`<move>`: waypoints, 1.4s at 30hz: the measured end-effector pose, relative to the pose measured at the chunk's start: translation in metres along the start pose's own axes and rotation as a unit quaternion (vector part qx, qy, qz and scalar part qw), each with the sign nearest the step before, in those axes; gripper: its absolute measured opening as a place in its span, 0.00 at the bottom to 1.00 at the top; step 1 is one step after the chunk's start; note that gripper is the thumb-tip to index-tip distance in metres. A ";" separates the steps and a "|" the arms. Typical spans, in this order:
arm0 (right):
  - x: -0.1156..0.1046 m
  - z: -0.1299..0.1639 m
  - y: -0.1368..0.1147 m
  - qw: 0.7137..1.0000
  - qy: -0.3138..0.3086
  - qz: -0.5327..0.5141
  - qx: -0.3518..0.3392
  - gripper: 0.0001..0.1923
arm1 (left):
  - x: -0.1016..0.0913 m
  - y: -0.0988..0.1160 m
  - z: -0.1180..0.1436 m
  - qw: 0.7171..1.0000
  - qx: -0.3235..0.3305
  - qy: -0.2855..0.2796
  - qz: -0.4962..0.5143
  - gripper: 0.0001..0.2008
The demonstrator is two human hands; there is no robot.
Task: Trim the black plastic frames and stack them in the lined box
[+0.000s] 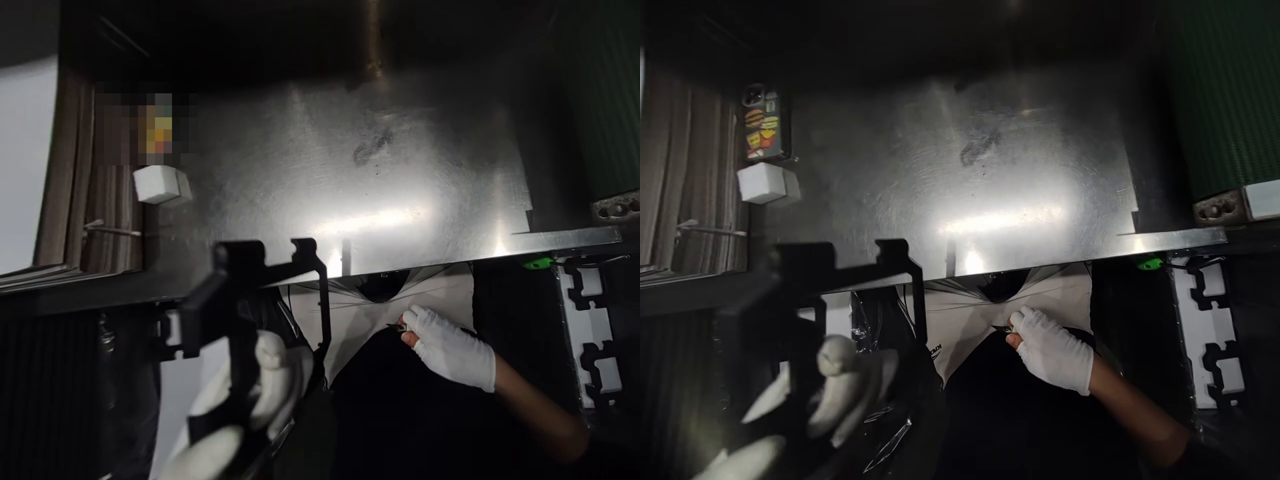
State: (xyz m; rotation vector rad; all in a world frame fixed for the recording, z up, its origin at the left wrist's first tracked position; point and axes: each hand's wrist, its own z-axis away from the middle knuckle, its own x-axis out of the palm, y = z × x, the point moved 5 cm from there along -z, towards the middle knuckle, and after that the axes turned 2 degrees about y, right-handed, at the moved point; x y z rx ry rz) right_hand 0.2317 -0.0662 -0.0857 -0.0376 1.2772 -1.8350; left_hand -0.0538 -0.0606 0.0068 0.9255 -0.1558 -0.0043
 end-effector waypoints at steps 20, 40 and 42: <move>-0.066 -0.080 -0.084 0.919 0.067 0.384 -0.062 0.24 | 0.070 0.053 -0.098 0.990 0.117 -0.074 -0.021 0.05; -0.098 -0.084 -0.079 0.904 0.180 0.389 -0.013 0.24 | 0.072 0.051 -0.098 0.993 0.093 -0.069 -0.006 0.08; -0.090 -0.083 -0.082 0.910 0.147 0.385 -0.039 0.24 | 0.072 0.051 -0.098 0.993 0.093 -0.075 -0.002 0.08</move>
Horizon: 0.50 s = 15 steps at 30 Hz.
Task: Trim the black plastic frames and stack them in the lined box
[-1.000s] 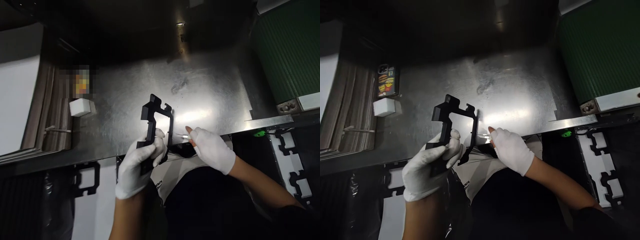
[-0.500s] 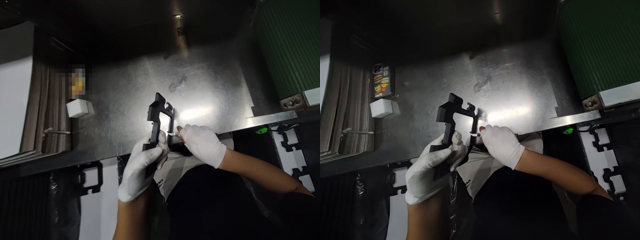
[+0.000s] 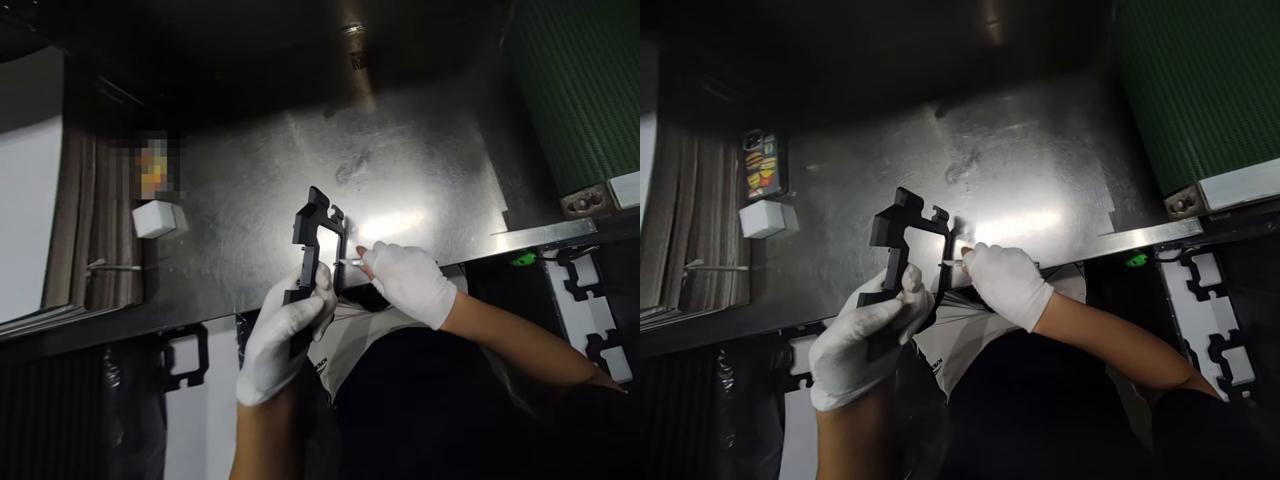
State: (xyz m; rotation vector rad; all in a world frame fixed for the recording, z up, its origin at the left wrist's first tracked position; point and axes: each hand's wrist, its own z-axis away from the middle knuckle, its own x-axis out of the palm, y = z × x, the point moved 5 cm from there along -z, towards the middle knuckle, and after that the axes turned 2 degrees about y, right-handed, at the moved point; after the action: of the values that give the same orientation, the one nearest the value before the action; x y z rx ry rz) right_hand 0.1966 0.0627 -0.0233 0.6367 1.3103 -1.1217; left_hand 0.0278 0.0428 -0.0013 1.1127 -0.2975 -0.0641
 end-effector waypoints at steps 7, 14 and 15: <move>0.000 -0.001 -0.014 0.999 -0.019 0.020 -0.021 0.22 | 0.003 0.000 -0.001 1.000 0.005 -0.002 -0.006 0.09; -0.021 -0.008 0.020 0.993 0.017 0.020 0.115 0.21 | -0.013 0.003 0.002 0.989 0.053 -0.012 0.137 0.12; -0.024 -0.010 0.023 0.992 0.021 0.015 0.122 0.21 | -0.015 0.004 0.004 0.983 0.066 -0.028 0.170 0.14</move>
State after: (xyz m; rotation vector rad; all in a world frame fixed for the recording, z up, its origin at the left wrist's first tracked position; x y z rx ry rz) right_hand 0.2155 0.0870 -0.0078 0.8603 1.2047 -1.2604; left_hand 0.0117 0.0442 0.0008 1.1789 -0.5447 0.2313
